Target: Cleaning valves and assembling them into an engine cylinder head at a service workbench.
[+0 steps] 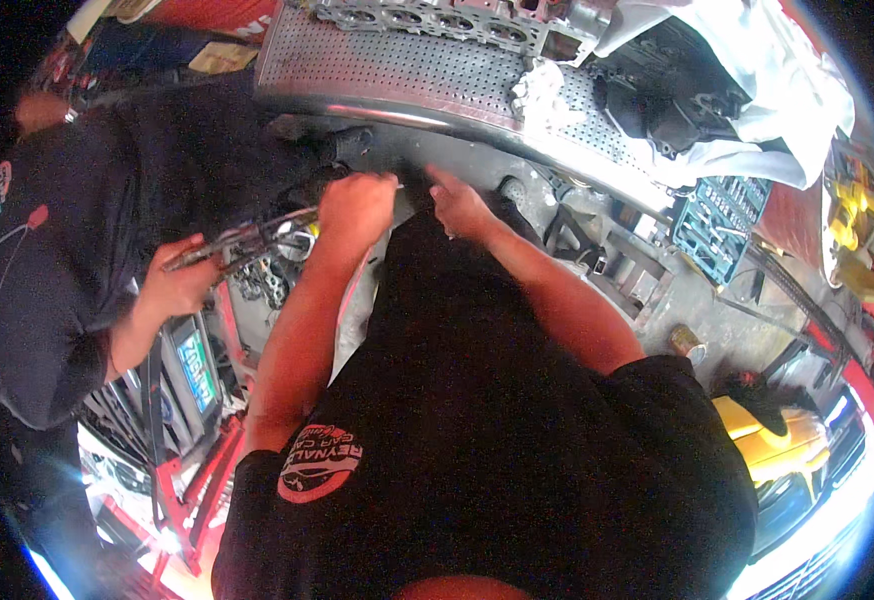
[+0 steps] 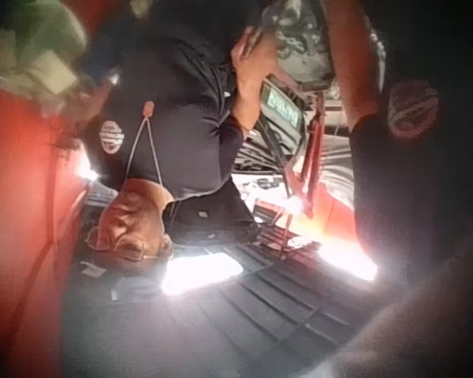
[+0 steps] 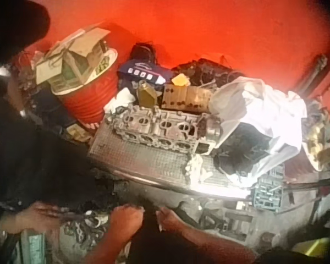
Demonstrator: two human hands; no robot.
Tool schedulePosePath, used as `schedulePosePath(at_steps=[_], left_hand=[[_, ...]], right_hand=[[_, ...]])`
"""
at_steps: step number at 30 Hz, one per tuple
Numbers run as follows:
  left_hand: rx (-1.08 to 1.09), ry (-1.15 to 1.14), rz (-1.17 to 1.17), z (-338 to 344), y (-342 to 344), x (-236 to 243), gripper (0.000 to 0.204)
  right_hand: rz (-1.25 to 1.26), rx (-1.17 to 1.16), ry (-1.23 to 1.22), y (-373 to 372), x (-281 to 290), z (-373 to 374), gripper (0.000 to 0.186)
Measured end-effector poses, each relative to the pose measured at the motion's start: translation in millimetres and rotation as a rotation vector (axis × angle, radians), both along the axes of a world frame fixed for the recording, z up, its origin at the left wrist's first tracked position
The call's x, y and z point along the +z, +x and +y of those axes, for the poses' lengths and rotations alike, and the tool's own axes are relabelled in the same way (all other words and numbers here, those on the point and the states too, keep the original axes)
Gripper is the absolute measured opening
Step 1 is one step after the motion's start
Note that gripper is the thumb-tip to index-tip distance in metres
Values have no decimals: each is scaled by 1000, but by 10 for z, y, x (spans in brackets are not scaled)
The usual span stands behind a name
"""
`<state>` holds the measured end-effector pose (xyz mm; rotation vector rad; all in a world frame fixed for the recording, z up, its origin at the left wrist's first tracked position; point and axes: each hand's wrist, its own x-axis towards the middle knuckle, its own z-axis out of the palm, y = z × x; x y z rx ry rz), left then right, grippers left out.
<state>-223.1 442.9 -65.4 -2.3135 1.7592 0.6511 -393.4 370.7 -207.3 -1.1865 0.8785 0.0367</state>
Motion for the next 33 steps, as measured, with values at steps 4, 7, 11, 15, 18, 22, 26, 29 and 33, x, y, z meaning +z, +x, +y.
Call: schedulePosePath(at_steps=[4,7,11,15,18,22,26,29,33], left_hand=[[-24,-138,-144,79,-50,-152,17],[19,-114,-191,61,-171,-159,13],[132,-90,-246,60,-343,-37,12],[233,-246,-283,101,-603,150,33],[269,-597,-283,-16,-839,335,45],[271,-668,15,319,-1160,336,46],[304,-407,386,657,-1187,-212,37],[481,-344,677,1026,-1205,-744,35],[1232,-552,1702,876,-1083,-388,34]], right_hand=[[-84,262,-1,-11,254,-184,42],[-239,306,-184,11,149,-199,39],[-224,181,48,163,20,-246,23],[-56,-188,616,342,-132,-353,14],[-169,-228,582,351,-432,-522,12],[-137,-325,411,425,266,-616,21],[-146,-260,183,184,653,-734,21],[-45,-237,71,-28,918,-435,20],[-183,-469,104,-197,905,150,23]])
